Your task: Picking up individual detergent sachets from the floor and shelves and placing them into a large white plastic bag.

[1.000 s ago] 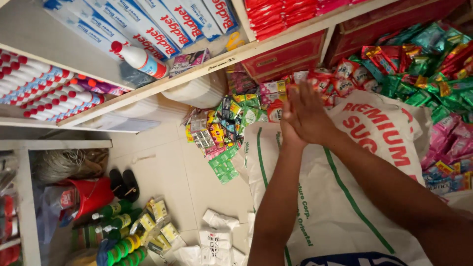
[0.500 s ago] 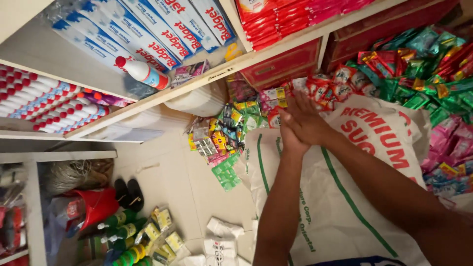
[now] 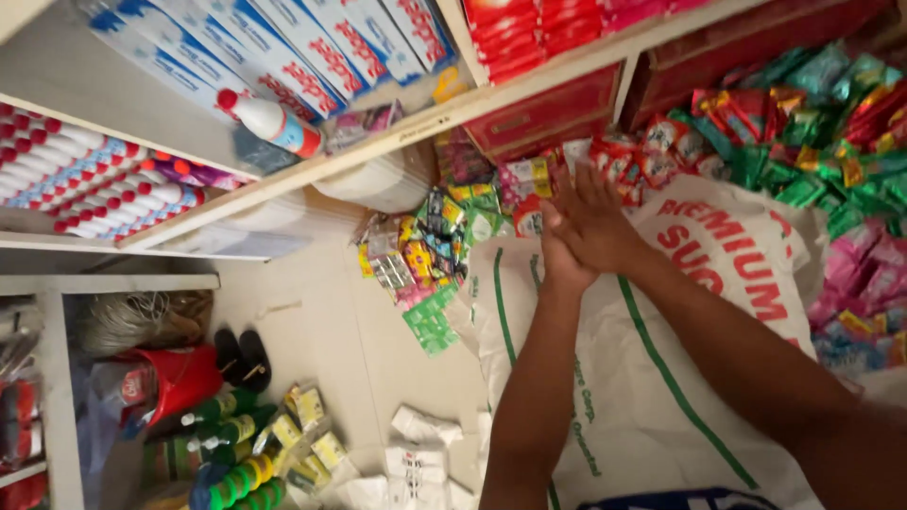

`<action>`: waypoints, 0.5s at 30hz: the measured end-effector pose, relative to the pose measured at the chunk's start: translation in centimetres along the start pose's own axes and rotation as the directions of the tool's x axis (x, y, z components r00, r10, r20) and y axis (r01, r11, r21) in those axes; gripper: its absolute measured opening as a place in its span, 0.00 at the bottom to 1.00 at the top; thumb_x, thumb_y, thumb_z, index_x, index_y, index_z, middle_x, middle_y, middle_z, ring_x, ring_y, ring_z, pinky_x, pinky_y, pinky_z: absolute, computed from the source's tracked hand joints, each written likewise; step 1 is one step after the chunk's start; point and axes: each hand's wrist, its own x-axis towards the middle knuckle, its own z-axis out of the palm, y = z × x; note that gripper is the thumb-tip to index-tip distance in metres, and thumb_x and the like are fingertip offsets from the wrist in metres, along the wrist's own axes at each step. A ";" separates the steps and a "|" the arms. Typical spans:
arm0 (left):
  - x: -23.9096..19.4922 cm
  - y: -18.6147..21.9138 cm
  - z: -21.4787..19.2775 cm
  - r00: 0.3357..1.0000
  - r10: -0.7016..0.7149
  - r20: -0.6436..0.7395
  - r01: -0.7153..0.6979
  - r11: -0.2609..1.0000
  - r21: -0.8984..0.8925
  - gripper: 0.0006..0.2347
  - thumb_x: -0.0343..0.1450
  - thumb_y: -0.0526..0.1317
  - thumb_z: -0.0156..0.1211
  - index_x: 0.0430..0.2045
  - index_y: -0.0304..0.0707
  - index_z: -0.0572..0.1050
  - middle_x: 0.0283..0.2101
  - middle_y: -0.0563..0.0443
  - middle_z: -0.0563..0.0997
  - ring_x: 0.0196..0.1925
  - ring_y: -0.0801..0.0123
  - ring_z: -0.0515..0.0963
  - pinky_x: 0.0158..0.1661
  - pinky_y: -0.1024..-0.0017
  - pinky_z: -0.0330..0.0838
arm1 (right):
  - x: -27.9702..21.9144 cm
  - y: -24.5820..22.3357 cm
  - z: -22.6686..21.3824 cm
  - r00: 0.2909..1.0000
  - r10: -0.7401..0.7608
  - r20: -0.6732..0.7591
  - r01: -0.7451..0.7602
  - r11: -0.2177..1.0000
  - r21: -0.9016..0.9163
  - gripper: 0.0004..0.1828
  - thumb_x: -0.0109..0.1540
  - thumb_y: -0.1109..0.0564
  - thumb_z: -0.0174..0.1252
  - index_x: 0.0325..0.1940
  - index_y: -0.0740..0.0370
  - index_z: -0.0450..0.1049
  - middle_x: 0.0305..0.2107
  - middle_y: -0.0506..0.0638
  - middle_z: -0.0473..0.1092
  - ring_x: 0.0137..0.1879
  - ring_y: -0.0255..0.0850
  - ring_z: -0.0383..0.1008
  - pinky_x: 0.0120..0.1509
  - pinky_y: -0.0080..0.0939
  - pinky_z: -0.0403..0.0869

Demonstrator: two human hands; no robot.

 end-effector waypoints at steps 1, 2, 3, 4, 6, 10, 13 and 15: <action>0.1 0.1 0.2 1.000 0.003 0.019 -0.003 1.000 0.007 0.26 0.74 0.64 0.57 0.54 0.43 0.78 0.51 0.45 0.83 0.53 0.60 0.82 0.58 0.61 0.74 | 0.2 0.3 0.3 1.000 -0.008 0.001 0.008 1.000 0.001 0.45 0.70 0.29 0.30 0.83 0.57 0.39 0.76 0.71 0.33 0.81 0.67 0.30 0.80 0.68 0.36; -0.4 0.2 0.0 1.000 0.005 0.025 -0.005 1.000 0.016 0.27 0.74 0.65 0.57 0.55 0.43 0.78 0.52 0.44 0.83 0.54 0.60 0.82 0.59 0.61 0.74 | -0.1 0.3 1.0 1.000 -0.010 0.007 0.010 1.000 0.012 0.45 0.70 0.28 0.30 0.83 0.56 0.39 0.77 0.70 0.32 0.81 0.66 0.28 0.80 0.68 0.35; -0.5 0.4 0.1 1.000 0.006 0.025 -0.006 1.000 0.020 0.27 0.74 0.65 0.57 0.55 0.43 0.78 0.52 0.44 0.83 0.54 0.60 0.82 0.59 0.61 0.74 | 0.2 0.1 1.0 1.000 -0.011 0.005 0.011 1.000 0.015 0.45 0.70 0.28 0.30 0.83 0.56 0.39 0.77 0.70 0.32 0.81 0.66 0.28 0.80 0.68 0.35; -0.5 0.5 0.1 1.000 0.003 0.030 -0.004 0.999 0.031 0.27 0.75 0.65 0.56 0.55 0.43 0.77 0.53 0.44 0.83 0.55 0.60 0.82 0.59 0.60 0.73 | 0.5 -0.1 1.0 1.000 0.000 0.015 0.000 1.000 -0.007 0.47 0.69 0.26 0.29 0.83 0.56 0.39 0.77 0.70 0.33 0.81 0.67 0.29 0.80 0.68 0.37; -0.5 0.7 0.0 1.000 -0.001 0.028 0.000 0.999 0.049 0.28 0.75 0.66 0.55 0.56 0.44 0.77 0.53 0.44 0.83 0.55 0.59 0.82 0.59 0.60 0.73 | 1.3 -0.2 1.3 1.000 0.015 0.025 -0.014 1.000 -0.022 0.49 0.67 0.24 0.29 0.83 0.56 0.39 0.77 0.70 0.34 0.81 0.67 0.30 0.79 0.69 0.39; 0.1 1.1 -0.7 0.998 0.014 0.064 -0.016 1.000 0.026 0.30 0.76 0.66 0.54 0.62 0.41 0.72 0.60 0.41 0.78 0.61 0.52 0.77 0.64 0.51 0.66 | 1.6 2.5 -1.1 0.886 -0.070 -0.457 0.132 0.986 0.105 0.31 0.74 0.51 0.46 0.79 0.66 0.53 0.66 0.70 0.57 0.74 0.61 0.56 0.74 0.57 0.54; 0.8 1.2 -2.2 0.988 0.002 0.153 0.003 0.999 -0.032 0.34 0.77 0.67 0.54 0.68 0.39 0.66 0.68 0.39 0.71 0.68 0.43 0.70 0.68 0.38 0.56 | -0.3 3.5 -5.2 0.898 0.166 -0.407 0.143 0.766 0.627 0.20 0.76 0.51 0.54 0.67 0.65 0.67 0.53 0.62 0.69 0.59 0.52 0.70 0.65 0.46 0.66; 1.3 1.6 -2.7 0.979 -0.034 0.199 0.043 0.998 -0.040 0.36 0.76 0.69 0.55 0.70 0.40 0.63 0.70 0.39 0.67 0.71 0.41 0.66 0.68 0.34 0.52 | -0.3 3.5 -6.5 0.923 0.316 -0.221 -0.003 0.580 0.814 0.14 0.76 0.50 0.57 0.57 0.64 0.75 0.42 0.60 0.74 0.48 0.46 0.74 0.57 0.42 0.73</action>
